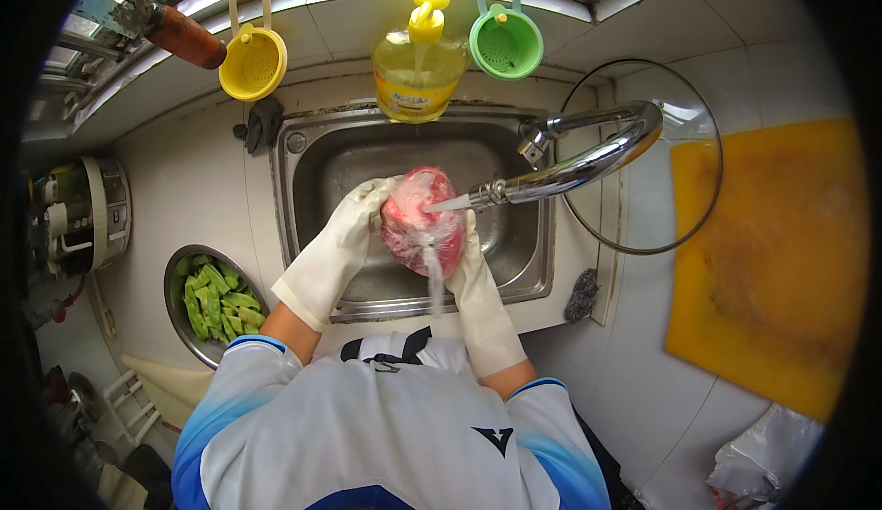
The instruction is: The person washes a bowl of green vegetables under running water in a kitchen sink. They repeatedly rinse and agitate the vegetables, then drain the water and place the bowl aside.
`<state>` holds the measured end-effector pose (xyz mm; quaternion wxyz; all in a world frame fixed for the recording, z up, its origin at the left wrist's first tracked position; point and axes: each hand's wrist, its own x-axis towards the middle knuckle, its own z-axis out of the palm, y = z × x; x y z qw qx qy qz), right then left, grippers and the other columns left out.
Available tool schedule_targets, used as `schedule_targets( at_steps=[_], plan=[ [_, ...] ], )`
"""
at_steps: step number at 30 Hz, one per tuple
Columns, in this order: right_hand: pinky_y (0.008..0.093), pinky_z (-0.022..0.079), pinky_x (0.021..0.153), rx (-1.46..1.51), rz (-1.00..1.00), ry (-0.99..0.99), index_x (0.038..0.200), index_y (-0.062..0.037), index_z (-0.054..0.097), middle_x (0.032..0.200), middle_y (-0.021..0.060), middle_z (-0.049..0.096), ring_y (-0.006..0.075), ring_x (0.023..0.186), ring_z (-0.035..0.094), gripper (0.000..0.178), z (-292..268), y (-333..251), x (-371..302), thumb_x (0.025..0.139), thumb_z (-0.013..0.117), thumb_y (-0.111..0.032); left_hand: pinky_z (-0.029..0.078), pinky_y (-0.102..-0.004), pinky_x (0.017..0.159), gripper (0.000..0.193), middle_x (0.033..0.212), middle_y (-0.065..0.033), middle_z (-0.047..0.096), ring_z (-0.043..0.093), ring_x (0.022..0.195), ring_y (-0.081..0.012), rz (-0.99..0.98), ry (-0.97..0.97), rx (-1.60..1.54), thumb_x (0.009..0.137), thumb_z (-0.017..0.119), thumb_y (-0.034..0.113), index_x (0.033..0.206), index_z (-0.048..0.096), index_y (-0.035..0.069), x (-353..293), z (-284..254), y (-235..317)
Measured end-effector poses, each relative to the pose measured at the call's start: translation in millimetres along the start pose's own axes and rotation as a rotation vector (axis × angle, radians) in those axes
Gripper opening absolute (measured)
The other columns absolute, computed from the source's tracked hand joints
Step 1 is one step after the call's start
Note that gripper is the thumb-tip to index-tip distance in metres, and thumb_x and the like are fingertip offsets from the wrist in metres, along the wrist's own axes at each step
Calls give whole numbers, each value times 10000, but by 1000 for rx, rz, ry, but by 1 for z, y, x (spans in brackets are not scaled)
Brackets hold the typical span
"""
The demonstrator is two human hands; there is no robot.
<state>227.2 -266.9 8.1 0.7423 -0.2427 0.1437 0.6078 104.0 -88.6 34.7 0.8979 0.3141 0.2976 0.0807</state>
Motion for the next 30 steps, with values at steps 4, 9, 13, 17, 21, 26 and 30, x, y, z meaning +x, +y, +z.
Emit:
schedule_targets(
  at_steps=[4, 9, 13, 17, 21, 26, 30],
  plan=[
    [550, 580, 1086, -286, -2, 76, 1530, -108, 542, 1458, 159, 648, 337, 1267, 680, 593, 21, 1, -2, 1053, 648, -444, 499, -348, 1157, 515, 1441, -116, 671, 644, 1311, -187, 175, 58, -327, 1086, 663, 370, 1430, 620, -10, 34, -66, -83],
    [531, 603, 1070, -269, 50, 232, 1505, -60, 525, 1440, 149, 659, 309, 1281, 686, 512, 24, -2, 17, 1101, 589, -367, 516, -369, 1201, 537, 1499, -114, 638, 612, 1369, -184, 205, 25, -203, 1074, 678, 257, 1505, 541, -33, 2, -18, -22],
    [513, 616, 1057, -210, 131, 324, 1499, -88, 542, 1405, 137, 681, 290, 1223, 714, 452, 40, 6, 19, 1127, 544, -345, 517, -368, 1167, 629, 1430, -114, 662, 635, 1308, -192, 199, -12, -204, 1010, 743, 333, 1482, 552, -37, -3, -23, -21],
    [479, 633, 1027, -290, 133, 449, 1499, -100, 548, 1417, 115, 678, 256, 1225, 715, 479, 49, 21, 31, 1129, 541, -404, 517, -367, 1132, 724, 1360, -114, 686, 657, 1247, -200, 178, -83, -150, 947, 807, 409, 1458, 563, -41, -5, -61, -31],
    [565, 646, 965, -319, 185, 287, 1480, -91, 569, 1414, 138, 679, 323, 1212, 724, 436, 9, 42, 37, 1146, 500, -363, 517, -365, 1098, 821, 1290, -114, 709, 680, 1186, -208, 185, -108, 1, 883, 871, 485, 1435, 574, -45, -20, -89, -25],
    [579, 616, 1017, -146, 269, 426, 1476, -13, 552, 1405, 205, 669, 347, 1244, 704, 432, 21, 66, 41, 1136, 503, -275, 505, -398, 1139, 859, 1413, -166, 660, 656, 1275, -244, 159, 290, 69, 871, 906, 299, 1544, 496, -44, -29, -101, -50],
    [516, 543, 1098, -748, 316, 421, 1553, -38, 513, 1528, 162, 587, 305, 1367, 620, 556, -29, 79, 34, 1116, 571, -378, 477, -398, 1187, 783, 1509, -185, 604, 607, 1364, -268, 44, 445, 98, 976, 802, 140, 1633, 404, -15, -19, -104, -67]
  ],
)
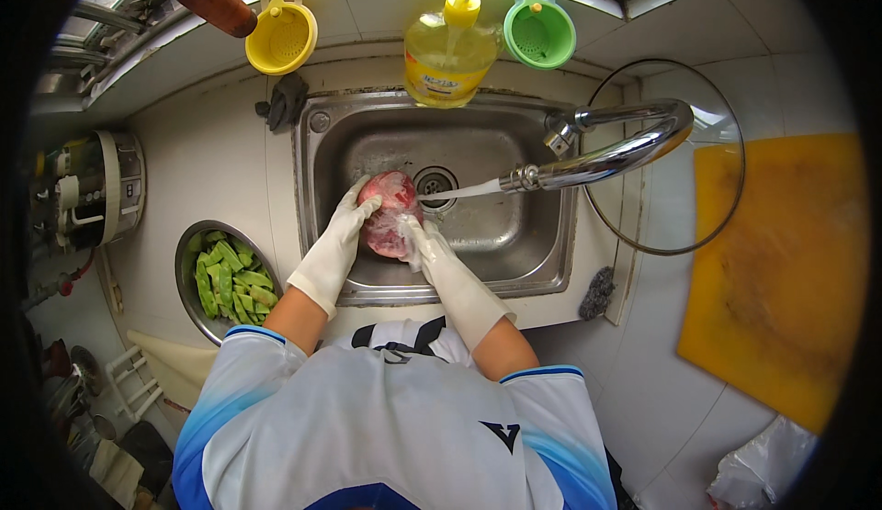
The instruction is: The person washes a bowl of green vegetables under running water in a kitchen sink. They repeatedly rinse and agitate the vegetables, then drain the water and place the bowl aside.
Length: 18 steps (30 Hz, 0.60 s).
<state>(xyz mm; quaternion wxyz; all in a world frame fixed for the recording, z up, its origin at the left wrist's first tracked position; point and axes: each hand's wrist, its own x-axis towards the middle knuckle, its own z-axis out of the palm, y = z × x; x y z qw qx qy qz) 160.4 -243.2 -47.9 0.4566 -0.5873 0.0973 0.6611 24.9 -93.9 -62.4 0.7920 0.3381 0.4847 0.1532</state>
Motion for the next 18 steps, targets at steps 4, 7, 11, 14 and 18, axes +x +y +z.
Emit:
schedule_targets(
  at_steps=[4, 7, 11, 14, 18],
  plan=[
    [455, 528, 1109, -87, -110, 13, 1561, -13, 495, 1518, 168, 598, 293, 1385, 603, 599, 3, -2, -21, 1093, 609, -369, 471, -374, 1186, 681, 1505, -157, 615, 600, 1371, -241, 57, 122, 269, 1025, 751, 146, 1623, 444, 38, 9, -8, -14],
    [408, 507, 1133, -349, -359, 136, 1552, -14, 514, 1497, 167, 616, 279, 1388, 600, 559, 5, -3, -50, 1079, 617, -294, 474, -364, 1179, 627, 1490, -150, 634, 611, 1363, -244, 94, 209, 465, 1011, 751, 133, 1584, 504, 58, 10, -19, -30],
    [373, 545, 1066, -524, -378, 204, 1530, 9, 518, 1416, 200, 646, 264, 1268, 664, 574, 8, -20, -65, 1032, 695, -217, 490, -374, 1157, 518, 1449, -157, 662, 647, 1309, -310, 594, 290, 966, 962, 751, 73, 1462, 620, 50, -26, -10, -17],
    [377, 584, 995, -719, -439, 221, 1469, 7, 581, 1381, 218, 655, 273, 1210, 693, 499, 5, -24, -52, 1028, 697, -193, 580, -437, 950, 150, 1067, -195, 768, 743, 1026, -354, 450, 41, 1091, 904, 771, 70, 1049, 781, 34, -72, 19, 44],
    [379, 537, 1074, -777, -461, 176, 1408, -5, 649, 1393, 204, 665, 301, 1256, 678, 458, -3, -3, -27, 1022, 691, -248, 588, -466, 739, 276, 767, -202, 717, 721, 785, -392, 284, 50, 1258, 825, 837, 230, 688, 702, 33, -74, 29, 24]
  ],
)
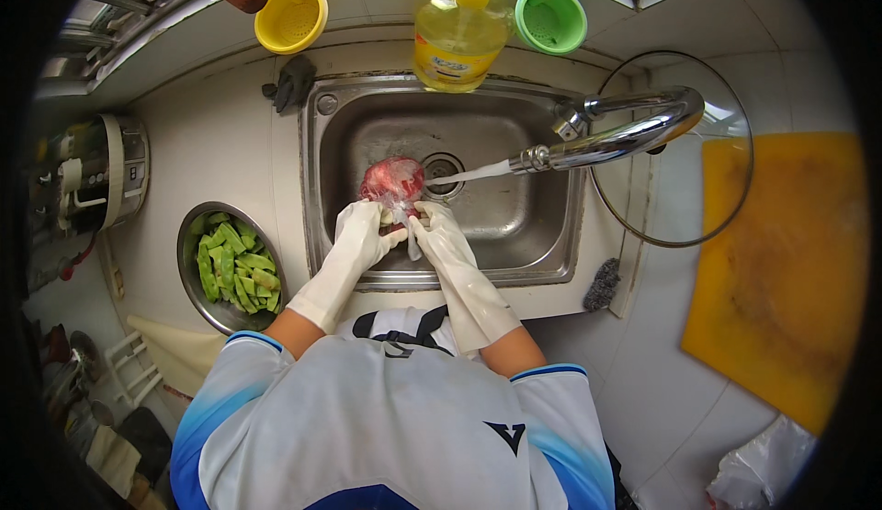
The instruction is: The person washes a bowl of green vegetables under running water in a kitchen sink. They repeatedly rinse and agitate the vegetables, then drain the water and place the bowl aside.
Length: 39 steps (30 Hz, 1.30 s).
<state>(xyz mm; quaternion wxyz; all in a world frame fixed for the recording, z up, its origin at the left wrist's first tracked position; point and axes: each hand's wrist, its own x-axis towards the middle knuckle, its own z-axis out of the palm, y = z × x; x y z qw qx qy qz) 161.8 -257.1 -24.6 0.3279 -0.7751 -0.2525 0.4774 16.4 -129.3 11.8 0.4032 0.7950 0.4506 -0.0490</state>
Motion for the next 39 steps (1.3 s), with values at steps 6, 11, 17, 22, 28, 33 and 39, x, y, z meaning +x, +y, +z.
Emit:
schedule_targets(
  at_steps=[6, 11, 17, 22, 28, 33, 39],
  plan=[
    [397, 517, 1096, -207, -71, -52, 1337, -32, 706, 1346, 181, 694, 314, 1254, 672, 365, -11, -31, -11, 1013, 689, -200, 580, -439, 666, 201, 805, -169, 719, 707, 742, -349, 107, -57, -163, 902, 726, 159, 751, 709, 27, 22, 26, -49],
    [423, 543, 1073, -190, -450, -17, 1280, -65, 744, 1352, 211, 691, 387, 1217, 675, 342, -11, -26, 14, 941, 700, -56, 569, -451, 684, 272, 803, -169, 749, 719, 739, -351, 171, -183, 158, 994, 696, 234, 799, 742, 50, 10, 34, -60],
    [411, 505, 1171, -133, -440, 4, 1408, -163, 690, 1539, 207, 597, 385, 1361, 613, 549, 16, -7, 33, 899, 702, 43, 512, -373, 596, 337, 641, -60, 666, 591, 590, -159, -547, -561, -688, 1031, 703, 252, 762, 705, 50, 13, 14, -57],
    [307, 524, 916, 109, -385, -11, 1394, -95, 692, 1366, 92, 667, 194, 1092, 634, 401, 17, 1, 37, 996, 736, -102, 525, -363, 613, 341, 665, -64, 684, 611, 595, -159, -314, -438, -322, 1023, 680, 230, 741, 657, 41, -11, -26, -19],
    [262, 495, 769, 353, -387, -18, 1398, -50, 687, 1322, 38, 686, 87, 931, 603, 431, 20, -12, 29, 994, 784, -163, 569, -391, 662, 350, 693, -85, 695, 673, 649, -231, -147, -94, -53, 1033, 655, 239, 745, 640, 41, 7, 44, -62],
    [374, 474, 1058, 202, -347, -22, 1394, -58, 686, 1478, 166, 621, 299, 1239, 592, 478, 16, -10, 30, 919, 741, -67, 559, -361, 599, 309, 722, -96, 709, 682, 621, -219, -247, -458, -352, 1051, 611, 196, 811, 694, 20, 8, -1, -3],
    [420, 505, 1152, -221, -551, 170, 1377, -81, 702, 1466, 222, 642, 364, 1303, 653, 442, 5, -10, 20, 937, 723, -61, 548, -301, 646, 320, 779, -104, 729, 676, 652, -168, -238, -37, -968, 1114, 578, 241, 892, 653, 23, 4, -23, -20]
  ],
)
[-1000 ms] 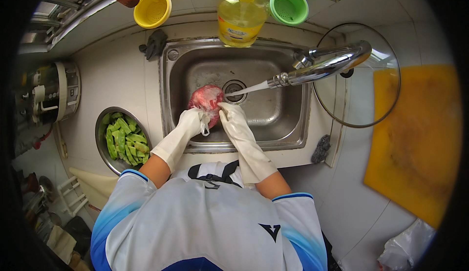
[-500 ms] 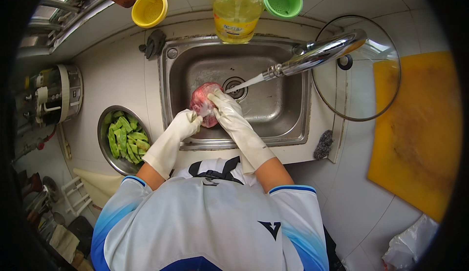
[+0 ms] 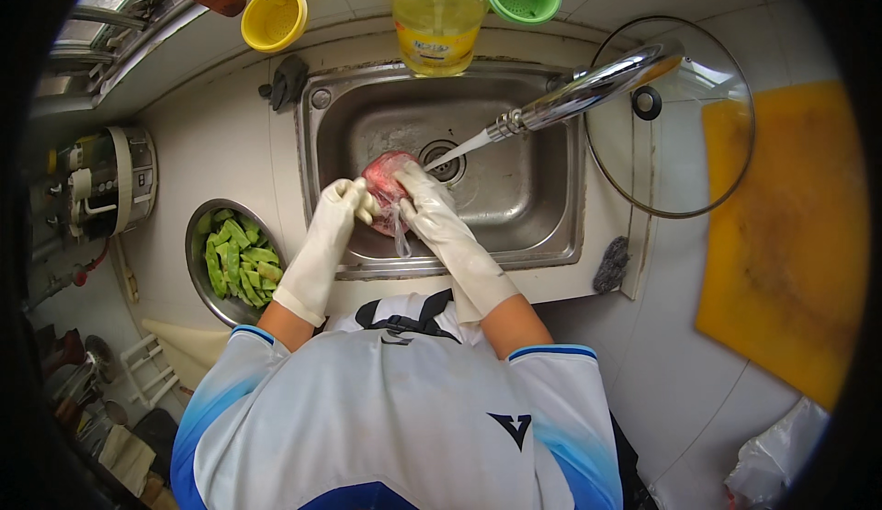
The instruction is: The person washes a bowl of green vegetables under running water in a kitchen sink. They repeatedly rinse and agitate the vegetables, then drain the water and place the bowl aside.
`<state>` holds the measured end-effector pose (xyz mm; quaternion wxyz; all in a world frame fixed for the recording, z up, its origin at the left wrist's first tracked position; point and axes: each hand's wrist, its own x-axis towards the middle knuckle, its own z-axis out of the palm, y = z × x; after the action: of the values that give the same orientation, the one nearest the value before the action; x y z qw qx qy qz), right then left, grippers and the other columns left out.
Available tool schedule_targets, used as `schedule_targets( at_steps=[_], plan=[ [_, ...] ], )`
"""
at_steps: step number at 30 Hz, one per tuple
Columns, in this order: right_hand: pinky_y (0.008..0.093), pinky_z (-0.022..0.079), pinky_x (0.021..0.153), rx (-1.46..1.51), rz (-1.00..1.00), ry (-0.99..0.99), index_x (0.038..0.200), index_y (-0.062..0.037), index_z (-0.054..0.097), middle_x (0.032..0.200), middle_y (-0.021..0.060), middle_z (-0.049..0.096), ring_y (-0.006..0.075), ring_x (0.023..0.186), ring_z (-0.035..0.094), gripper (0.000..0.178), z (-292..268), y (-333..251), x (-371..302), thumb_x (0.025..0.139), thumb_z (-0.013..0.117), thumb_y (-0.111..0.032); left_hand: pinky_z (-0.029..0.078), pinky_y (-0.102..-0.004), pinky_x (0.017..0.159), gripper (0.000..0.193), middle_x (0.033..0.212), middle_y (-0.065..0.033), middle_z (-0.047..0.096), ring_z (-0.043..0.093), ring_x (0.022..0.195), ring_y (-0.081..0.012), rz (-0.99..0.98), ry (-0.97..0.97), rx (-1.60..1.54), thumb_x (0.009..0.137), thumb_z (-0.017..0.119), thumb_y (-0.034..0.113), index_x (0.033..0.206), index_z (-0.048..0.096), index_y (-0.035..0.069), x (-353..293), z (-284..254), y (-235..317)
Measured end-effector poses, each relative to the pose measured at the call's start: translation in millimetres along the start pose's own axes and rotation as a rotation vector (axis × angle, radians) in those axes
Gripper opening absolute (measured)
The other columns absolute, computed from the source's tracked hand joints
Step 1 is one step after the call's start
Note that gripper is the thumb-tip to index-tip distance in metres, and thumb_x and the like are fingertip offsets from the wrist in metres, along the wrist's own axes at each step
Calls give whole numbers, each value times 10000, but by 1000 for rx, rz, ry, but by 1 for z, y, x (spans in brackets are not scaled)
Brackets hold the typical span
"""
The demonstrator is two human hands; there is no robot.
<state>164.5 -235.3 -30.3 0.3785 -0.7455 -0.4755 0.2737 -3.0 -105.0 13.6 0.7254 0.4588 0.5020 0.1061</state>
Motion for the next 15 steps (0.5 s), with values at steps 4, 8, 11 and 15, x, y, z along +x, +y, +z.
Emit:
schedule_targets(
  at_steps=[4, 8, 11, 15],
  plan=[
    [475, 565, 1011, 66, 300, 4, 1136, -32, 775, 1124, 247, 767, 416, 1112, 721, 301, -33, -33, -8, 902, 821, -215, 594, -340, 795, 184, 935, -129, 771, 730, 801, -218, 73, 5, 363, 1037, 693, 169, 963, 716, 1, 13, -10, -8],
    [481, 576, 975, -329, 455, -393, 1089, -16, 769, 1119, 234, 768, 414, 1084, 727, 579, -42, -58, -2, 796, 898, -498, 598, -452, 846, 117, 987, -220, 753, 735, 909, -415, 448, -36, 910, 971, 748, 102, 1046, 791, 22, 10, 6, -9],
    [457, 585, 958, -410, 513, -584, 1080, -28, 775, 1118, 221, 765, 393, 1066, 736, 477, -39, -52, -1, 929, 777, -481, 599, -471, 817, 186, 974, -217, 749, 721, 904, -446, 521, -56, 981, 922, 781, 69, 1106, 805, 79, 5, 10, 1],
    [393, 568, 793, 84, 479, -611, 923, -20, 736, 880, 155, 752, 277, 862, 743, 381, -37, -34, -6, 1039, 646, -372, 557, -461, 1059, 369, 1358, -191, 722, 707, 1188, -406, 970, -62, 1236, 905, 743, 122, 1262, 788, 203, 7, 4, 17]
  ],
)
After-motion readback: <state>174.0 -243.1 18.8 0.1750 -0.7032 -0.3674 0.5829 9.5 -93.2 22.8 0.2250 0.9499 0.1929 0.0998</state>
